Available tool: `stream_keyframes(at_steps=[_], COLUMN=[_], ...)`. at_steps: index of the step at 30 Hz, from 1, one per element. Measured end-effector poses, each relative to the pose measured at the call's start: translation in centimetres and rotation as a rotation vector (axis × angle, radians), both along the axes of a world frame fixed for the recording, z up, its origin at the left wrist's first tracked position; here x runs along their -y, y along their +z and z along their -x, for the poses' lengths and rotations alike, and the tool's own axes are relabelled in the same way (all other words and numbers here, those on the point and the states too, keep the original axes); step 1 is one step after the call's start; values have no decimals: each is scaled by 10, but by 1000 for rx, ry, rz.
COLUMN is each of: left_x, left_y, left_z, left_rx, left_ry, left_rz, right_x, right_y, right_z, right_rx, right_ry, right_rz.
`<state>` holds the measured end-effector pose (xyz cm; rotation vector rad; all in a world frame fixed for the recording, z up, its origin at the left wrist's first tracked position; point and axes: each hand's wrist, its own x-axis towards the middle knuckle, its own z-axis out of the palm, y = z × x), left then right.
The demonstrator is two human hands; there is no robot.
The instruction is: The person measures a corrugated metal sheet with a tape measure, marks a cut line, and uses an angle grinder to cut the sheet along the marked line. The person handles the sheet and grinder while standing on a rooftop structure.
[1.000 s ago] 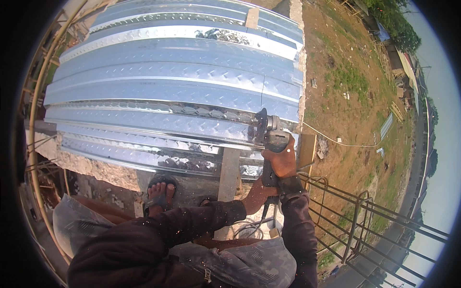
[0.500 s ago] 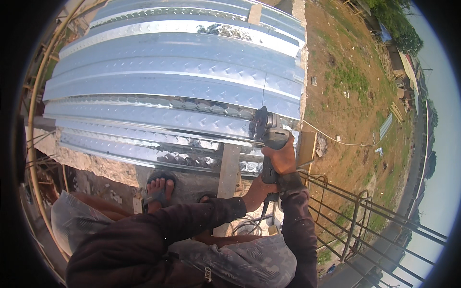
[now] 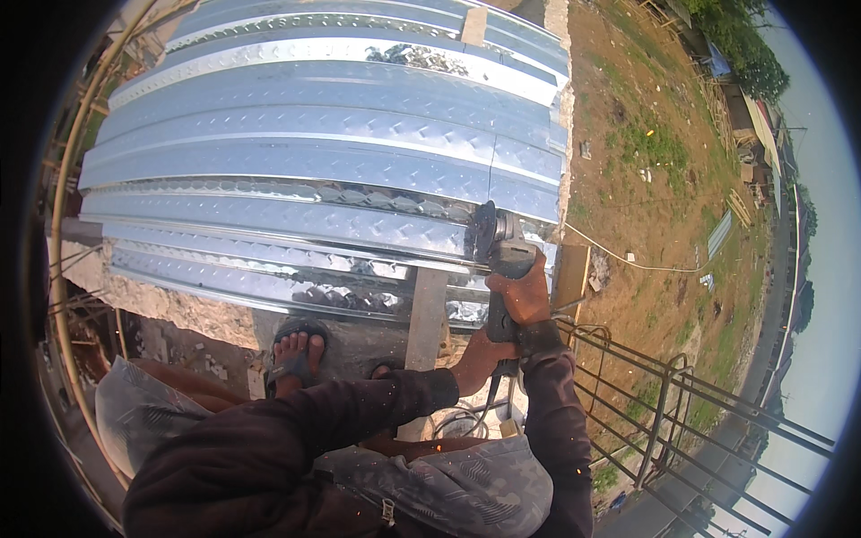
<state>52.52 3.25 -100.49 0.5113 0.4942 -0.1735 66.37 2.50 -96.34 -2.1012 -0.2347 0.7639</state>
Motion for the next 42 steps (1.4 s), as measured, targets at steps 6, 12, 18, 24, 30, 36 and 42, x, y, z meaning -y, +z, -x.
stream_keyframes(at_steps=[6, 12, 18, 24, 30, 36, 42], left_x=[3, 6, 10, 9, 11, 11, 13], left_y=[1, -2, -9, -7, -7, -8, -6], left_z=[-2, -2, 1, 1, 1, 1, 2], left_rx=[-58, -55, -38, -60, -79, -50, -85], left_ry=[36, 57, 50, 39, 33, 17, 101], left_rz=[70, 90, 63, 82, 71, 51, 85], right_x=[-4, -1, 8, -8, -5, -2, -1], right_y=[7, -2, -15, 9, 4, 6, 1], right_z=[1, -1, -2, 7, 3, 6, 5], right_rx=[93, 8, 62, 6, -16, 55, 1], right_ry=[14, -27, -1, -18, -1, -18, -18], right_rz=[101, 37, 92, 120, 60, 86, 66])
